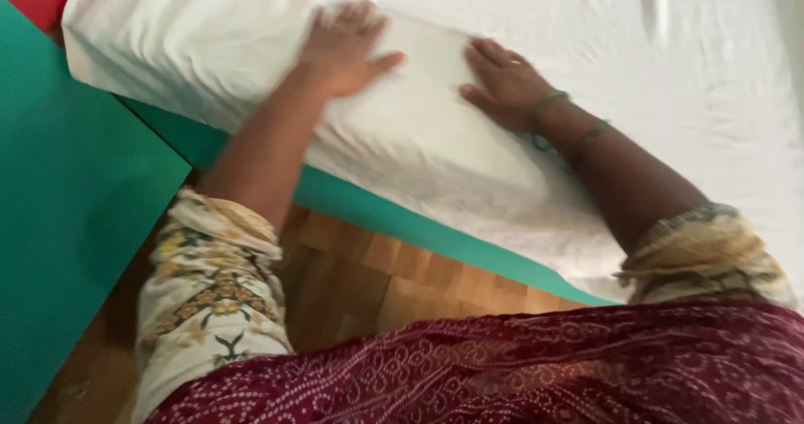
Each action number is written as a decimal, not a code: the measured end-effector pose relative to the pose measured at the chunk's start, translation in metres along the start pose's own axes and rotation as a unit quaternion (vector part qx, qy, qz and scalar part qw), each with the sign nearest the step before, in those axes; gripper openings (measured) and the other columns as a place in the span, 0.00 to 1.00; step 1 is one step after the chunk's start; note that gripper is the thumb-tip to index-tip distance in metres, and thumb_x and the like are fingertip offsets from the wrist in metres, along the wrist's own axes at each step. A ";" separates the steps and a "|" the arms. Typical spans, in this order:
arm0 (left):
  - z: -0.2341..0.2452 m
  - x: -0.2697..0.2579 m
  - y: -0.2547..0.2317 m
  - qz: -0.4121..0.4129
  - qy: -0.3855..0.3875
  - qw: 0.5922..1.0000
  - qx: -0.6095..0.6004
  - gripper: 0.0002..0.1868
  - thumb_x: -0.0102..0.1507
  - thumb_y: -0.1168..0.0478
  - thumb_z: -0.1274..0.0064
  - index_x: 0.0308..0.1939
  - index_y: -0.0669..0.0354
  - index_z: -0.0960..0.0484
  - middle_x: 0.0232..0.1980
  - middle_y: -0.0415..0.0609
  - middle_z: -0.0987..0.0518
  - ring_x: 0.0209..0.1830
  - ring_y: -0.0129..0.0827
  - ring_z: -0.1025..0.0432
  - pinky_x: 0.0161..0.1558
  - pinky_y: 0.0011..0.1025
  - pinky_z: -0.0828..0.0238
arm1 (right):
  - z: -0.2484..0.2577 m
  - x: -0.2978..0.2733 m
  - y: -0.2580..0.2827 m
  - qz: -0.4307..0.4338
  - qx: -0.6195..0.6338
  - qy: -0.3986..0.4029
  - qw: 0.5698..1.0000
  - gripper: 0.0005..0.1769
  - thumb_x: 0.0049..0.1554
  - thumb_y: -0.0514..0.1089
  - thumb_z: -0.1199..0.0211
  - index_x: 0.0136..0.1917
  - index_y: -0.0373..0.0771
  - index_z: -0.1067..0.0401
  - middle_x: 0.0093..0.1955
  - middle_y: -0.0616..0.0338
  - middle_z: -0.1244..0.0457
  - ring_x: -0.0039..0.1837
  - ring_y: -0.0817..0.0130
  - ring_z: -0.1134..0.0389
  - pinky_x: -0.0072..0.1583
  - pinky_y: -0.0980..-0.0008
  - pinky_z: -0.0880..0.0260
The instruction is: The person spreads a white sheet over a mattress and smooths it by hand. They tuck the edges under the mattress and adjust the sheet to remove wrinkles.
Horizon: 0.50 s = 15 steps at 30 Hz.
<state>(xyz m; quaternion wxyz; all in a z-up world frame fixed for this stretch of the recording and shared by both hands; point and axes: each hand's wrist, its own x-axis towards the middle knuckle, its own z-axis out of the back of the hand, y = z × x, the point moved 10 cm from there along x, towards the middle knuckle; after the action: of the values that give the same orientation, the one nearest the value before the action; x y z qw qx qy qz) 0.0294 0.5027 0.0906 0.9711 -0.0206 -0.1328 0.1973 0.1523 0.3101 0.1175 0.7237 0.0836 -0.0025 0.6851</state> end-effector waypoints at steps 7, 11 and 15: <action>0.038 -0.058 0.239 0.159 -0.090 0.980 0.074 0.42 0.75 0.31 0.66 0.79 0.60 0.37 0.78 0.71 0.38 0.78 0.63 0.45 0.70 0.66 0.56 | 0.017 -0.036 -0.041 -0.060 0.013 -0.003 0.998 0.41 0.66 0.60 0.51 0.80 0.27 0.49 0.84 0.38 0.56 0.84 0.46 0.58 0.79 0.54 0.57; 0.065 -0.091 0.308 0.211 -0.171 0.957 0.102 0.43 0.81 0.32 0.60 0.78 0.72 0.37 0.71 0.79 0.33 0.68 0.68 0.37 0.60 0.64 0.46 | 0.019 -0.048 -0.045 -0.072 0.024 0.002 0.997 0.41 0.65 0.60 0.50 0.79 0.28 0.48 0.83 0.38 0.55 0.83 0.44 0.56 0.78 0.54 0.56; 0.060 -0.096 0.334 0.266 -0.149 0.950 0.072 0.37 0.78 0.37 0.56 0.75 0.66 0.32 0.68 0.74 0.29 0.65 0.67 0.34 0.58 0.64 0.40 | 0.024 -0.049 -0.052 -0.054 0.036 -0.007 0.998 0.41 0.66 0.62 0.50 0.78 0.27 0.46 0.82 0.37 0.53 0.82 0.45 0.53 0.78 0.57 0.53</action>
<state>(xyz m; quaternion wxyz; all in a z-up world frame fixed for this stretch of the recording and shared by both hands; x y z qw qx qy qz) -0.1978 0.7727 0.0934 0.8513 0.0447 -0.2515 0.4583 0.2037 0.2563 0.1294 0.7561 0.1145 0.0223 0.6439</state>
